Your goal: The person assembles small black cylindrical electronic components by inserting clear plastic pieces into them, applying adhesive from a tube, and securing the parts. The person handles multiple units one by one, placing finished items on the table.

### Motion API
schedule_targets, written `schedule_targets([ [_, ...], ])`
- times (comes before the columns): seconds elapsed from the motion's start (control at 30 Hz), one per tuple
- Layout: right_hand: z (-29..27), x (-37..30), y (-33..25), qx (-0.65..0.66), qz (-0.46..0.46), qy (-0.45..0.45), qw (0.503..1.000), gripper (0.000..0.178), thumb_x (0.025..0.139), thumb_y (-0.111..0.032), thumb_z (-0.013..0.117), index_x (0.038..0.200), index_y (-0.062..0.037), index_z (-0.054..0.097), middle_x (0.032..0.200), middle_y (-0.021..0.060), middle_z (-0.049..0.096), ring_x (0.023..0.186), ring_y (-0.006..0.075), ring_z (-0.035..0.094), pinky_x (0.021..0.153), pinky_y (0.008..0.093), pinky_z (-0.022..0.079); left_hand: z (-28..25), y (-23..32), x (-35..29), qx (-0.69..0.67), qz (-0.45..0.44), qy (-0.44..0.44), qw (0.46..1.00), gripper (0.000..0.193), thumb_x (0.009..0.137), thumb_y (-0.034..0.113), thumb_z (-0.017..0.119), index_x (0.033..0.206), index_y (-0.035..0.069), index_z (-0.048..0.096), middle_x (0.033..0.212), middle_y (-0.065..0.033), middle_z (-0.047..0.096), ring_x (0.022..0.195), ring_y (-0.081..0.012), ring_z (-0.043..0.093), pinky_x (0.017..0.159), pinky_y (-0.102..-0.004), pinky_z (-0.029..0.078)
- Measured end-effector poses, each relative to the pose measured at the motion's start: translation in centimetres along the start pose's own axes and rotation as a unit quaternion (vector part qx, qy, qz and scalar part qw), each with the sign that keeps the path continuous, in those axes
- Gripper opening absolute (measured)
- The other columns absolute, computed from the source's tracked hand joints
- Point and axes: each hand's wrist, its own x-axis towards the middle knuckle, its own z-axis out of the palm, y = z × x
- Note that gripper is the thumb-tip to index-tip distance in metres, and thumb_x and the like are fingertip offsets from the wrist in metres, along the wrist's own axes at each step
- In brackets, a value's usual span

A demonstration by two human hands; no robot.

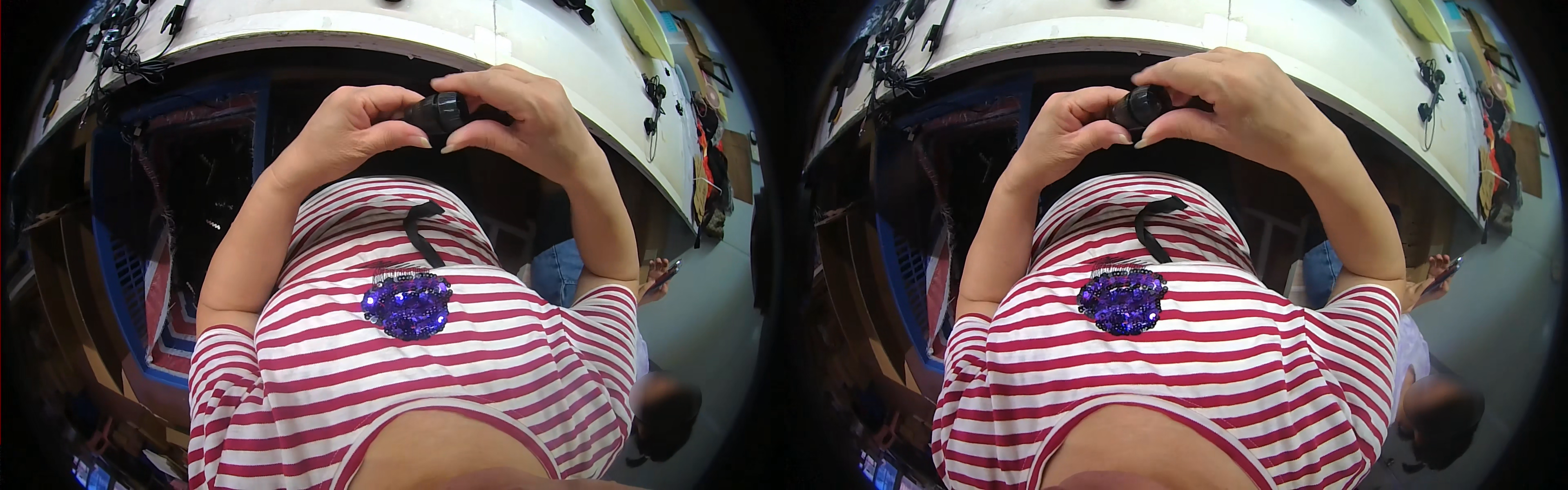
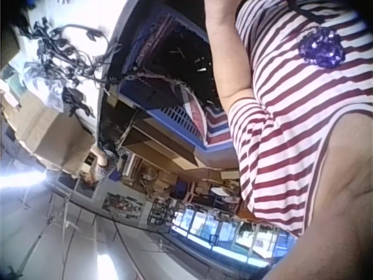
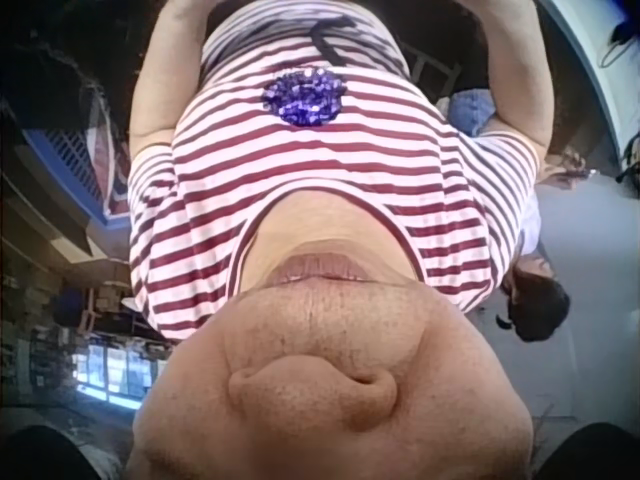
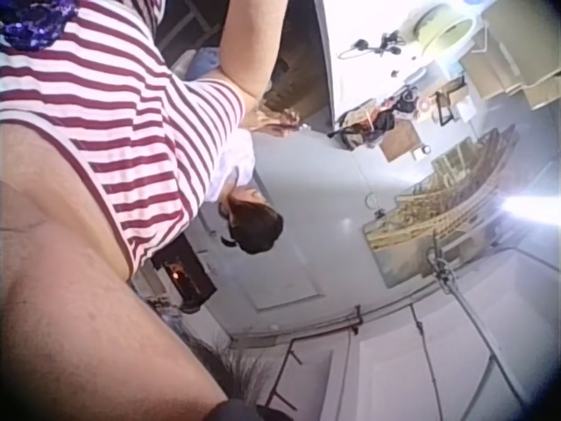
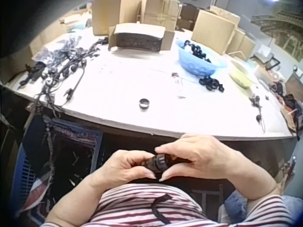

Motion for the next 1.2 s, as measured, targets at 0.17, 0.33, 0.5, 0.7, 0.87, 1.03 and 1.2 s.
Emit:
schedule_targets([
  [0.17, -0.1, -0.4, -0.3, -0.022, 0.047, -0.001, 0.999, 0.042, 0.066, -0.03, 0.072, 0.1, -0.0076, 0.061, 0.078, 0.0068, 0.062, 0.063, 0.0198, 0.059, 0.054, 0.0266, 0.047, 1.1, 0.6, -0.1, 0.029, 0.025, 0.072, 0.997, 0.025, 0.075, 0.017, 0.069, 0.095, 0.002, 0.064, 0.073, -0.0026, 0.062, 0.065, -0.008, 0.055, 0.061, -0.0204, 0.045],
  [0.33, -0.3, -0.5, -0.3, 0.028, -0.014, 0.005, 0.999, 0.038, 0.068, -0.021, 0.071, 0.102, -0.0072, 0.061, 0.089, 0.0076, 0.063, 0.067, 0.0201, 0.061, 0.059, 0.0273, 0.049, 0.4, 0.6, -0.1, 0.029, -0.039, -0.006, 0.999, 0.027, 0.076, 0.01, 0.067, 0.099, -0.001, 0.06, 0.081, -0.0006, 0.061, 0.073, -0.007, 0.056, 0.068, -0.0204, 0.047],
  [0.5, -0.1, -0.4, 0.0, 0.051, -0.069, 0.018, 0.996, 0.035, 0.07, -0.021, 0.069, 0.101, -0.0066, 0.061, 0.086, 0.0084, 0.062, 0.068, 0.0214, 0.06, 0.059, 0.0285, 0.049, -0.1, 0.2, -0.1, -0.013, -0.035, -0.05, 0.998, 0.025, 0.076, 0.01, 0.067, 0.098, -0.001, 0.06, 0.081, -0.0008, 0.061, 0.073, -0.0071, 0.056, 0.069, -0.0201, 0.047],
  [0.7, 0.6, -0.5, -0.8, 0.024, 0.045, 0.06, 0.997, 0.03, 0.074, -0.024, 0.068, 0.093, -0.0031, 0.06, 0.072, 0.0091, 0.06, 0.061, 0.0217, 0.058, 0.054, 0.0284, 0.045, 1.3, 0.6, -0.2, 0.094, 0.018, 0.066, 0.993, 0.025, 0.078, 0.01, 0.065, 0.1, -0.001, 0.06, 0.082, -0.0022, 0.061, 0.075, -0.0081, 0.056, 0.07, -0.0202, 0.046],
  [0.87, 0.5, -0.6, -1.1, 0.077, 0.106, 0.036, 0.991, 0.028, 0.076, -0.021, 0.066, 0.096, -0.0026, 0.059, 0.072, 0.0107, 0.059, 0.06, 0.0212, 0.057, 0.054, 0.0293, 0.044, 0.9, 0.3, -0.1, 0.089, 0.009, 0.069, 0.994, 0.025, 0.079, 0.01, 0.065, 0.101, 0.0, 0.06, 0.082, -0.0027, 0.062, 0.075, -0.0076, 0.056, 0.07, -0.0198, 0.046],
  [1.03, 0.9, -0.1, -1.5, 0.1, 0.144, 0.01, 0.985, 0.032, 0.077, -0.022, 0.066, 0.099, -0.0026, 0.056, 0.075, 0.013, 0.058, 0.06, 0.0232, 0.056, 0.056, 0.0309, 0.044, 1.3, 0.1, -0.3, 0.083, 0.011, 0.087, 0.993, 0.025, 0.079, 0.01, 0.064, 0.101, -0.001, 0.06, 0.083, -0.0033, 0.062, 0.074, -0.0082, 0.057, 0.069, -0.0196, 0.047],
  [1.2, 1.4, -0.2, -0.9, 0.06, 0.089, 0.037, 0.993, 0.03, 0.079, -0.025, 0.063, 0.097, -0.0013, 0.055, 0.073, 0.014, 0.057, 0.061, 0.0277, 0.056, 0.056, 0.0335, 0.043, 1.2, -0.3, -0.3, 0.166, 0.091, 0.116, 0.975, 0.024, 0.076, 0.017, 0.067, 0.094, 0.002, 0.062, 0.074, -0.0074, 0.062, 0.065, -0.0136, 0.057, 0.059, -0.0228, 0.045],
])
